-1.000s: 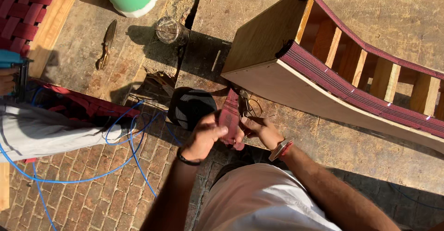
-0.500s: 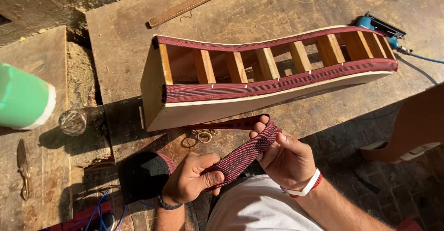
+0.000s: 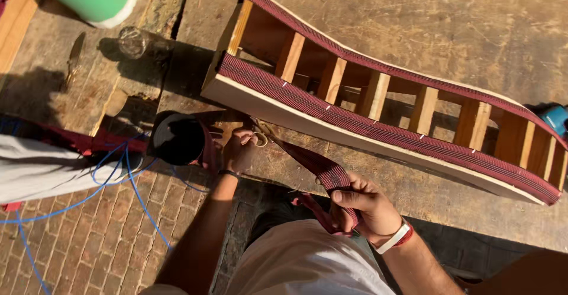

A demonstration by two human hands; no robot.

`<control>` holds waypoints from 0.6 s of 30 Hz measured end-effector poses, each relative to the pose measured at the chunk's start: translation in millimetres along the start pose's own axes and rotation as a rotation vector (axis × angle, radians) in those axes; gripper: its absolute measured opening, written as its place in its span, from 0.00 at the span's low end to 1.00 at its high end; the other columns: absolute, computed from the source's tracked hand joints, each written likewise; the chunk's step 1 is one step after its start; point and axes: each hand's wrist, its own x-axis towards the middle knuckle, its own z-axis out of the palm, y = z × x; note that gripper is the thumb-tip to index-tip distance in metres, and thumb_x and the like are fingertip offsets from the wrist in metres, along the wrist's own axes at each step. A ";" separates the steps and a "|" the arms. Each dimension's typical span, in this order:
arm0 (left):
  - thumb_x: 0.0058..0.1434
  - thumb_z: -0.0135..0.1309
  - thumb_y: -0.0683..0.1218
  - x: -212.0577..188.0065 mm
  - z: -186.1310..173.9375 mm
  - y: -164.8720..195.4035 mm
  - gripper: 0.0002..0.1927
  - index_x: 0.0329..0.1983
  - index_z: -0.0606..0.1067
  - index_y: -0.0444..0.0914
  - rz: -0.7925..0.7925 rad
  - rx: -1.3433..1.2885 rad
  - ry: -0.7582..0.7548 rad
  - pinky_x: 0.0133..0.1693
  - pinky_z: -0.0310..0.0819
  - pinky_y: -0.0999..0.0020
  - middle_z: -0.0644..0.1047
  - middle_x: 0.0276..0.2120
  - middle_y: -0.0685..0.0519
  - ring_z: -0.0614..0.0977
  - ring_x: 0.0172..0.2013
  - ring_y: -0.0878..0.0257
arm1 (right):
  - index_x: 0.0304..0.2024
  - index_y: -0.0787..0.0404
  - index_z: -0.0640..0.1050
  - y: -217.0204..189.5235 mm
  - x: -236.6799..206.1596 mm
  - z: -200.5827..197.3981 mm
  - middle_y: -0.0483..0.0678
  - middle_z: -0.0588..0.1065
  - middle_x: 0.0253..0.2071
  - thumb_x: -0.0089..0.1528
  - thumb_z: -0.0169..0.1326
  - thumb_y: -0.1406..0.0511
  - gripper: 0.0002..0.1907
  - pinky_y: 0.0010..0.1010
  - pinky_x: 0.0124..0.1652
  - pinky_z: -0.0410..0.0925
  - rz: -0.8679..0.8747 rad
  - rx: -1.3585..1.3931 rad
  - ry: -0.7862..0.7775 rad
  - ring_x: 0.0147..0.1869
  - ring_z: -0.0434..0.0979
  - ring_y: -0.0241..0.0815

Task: The person attaches a red webbing strap to a curved wooden frame using a pneumatic staple gun. They position the strap along the frame, staple it in place, trim excess with scissors, and continue stapling along the length of the frame.

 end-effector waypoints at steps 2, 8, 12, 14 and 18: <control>0.61 0.62 0.56 16.0 -0.6 -9.3 0.25 0.52 0.74 0.34 -0.164 0.474 0.067 0.43 0.80 0.55 0.83 0.42 0.41 0.86 0.42 0.49 | 0.50 0.71 0.80 -3.6 7.1 6.0 0.49 0.78 0.23 0.62 0.58 0.72 0.14 0.25 0.21 0.67 0.084 -0.171 -0.094 0.17 0.74 0.35; 0.53 0.66 0.74 44.0 17.9 6.7 0.50 0.61 0.70 0.32 -0.321 0.699 0.051 0.52 0.70 0.43 0.73 0.58 0.34 0.74 0.56 0.37 | 0.50 0.72 0.83 -6.1 37.7 25.7 0.50 0.79 0.20 0.62 0.60 0.70 0.15 0.27 0.20 0.70 0.087 -0.459 -0.347 0.16 0.78 0.38; 0.53 0.60 0.67 61.5 16.7 -3.4 0.37 0.58 0.73 0.39 -0.446 0.517 0.050 0.52 0.76 0.51 0.79 0.53 0.43 0.80 0.53 0.45 | 0.47 0.76 0.85 -0.2 44.3 42.1 0.52 0.79 0.18 0.62 0.61 0.71 0.14 0.28 0.19 0.68 0.078 -0.435 -0.321 0.16 0.77 0.38; 0.57 0.59 0.63 72.3 3.0 -16.7 0.30 0.55 0.76 0.40 -0.332 0.545 -0.020 0.51 0.76 0.51 0.80 0.52 0.43 0.81 0.52 0.45 | 0.48 0.75 0.85 4.2 46.6 51.0 0.51 0.79 0.20 0.64 0.59 0.71 0.13 0.29 0.25 0.66 -0.028 -0.281 -0.315 0.19 0.76 0.38; 0.60 0.59 0.56 86.9 -38.5 -35.4 0.19 0.49 0.80 0.42 -0.170 0.596 -0.135 0.50 0.77 0.51 0.82 0.48 0.44 0.82 0.49 0.44 | 0.51 0.66 0.83 -0.6 56.1 56.1 0.43 0.79 0.22 0.71 0.51 0.66 0.12 0.29 0.33 0.64 -0.467 0.184 -0.384 0.22 0.72 0.33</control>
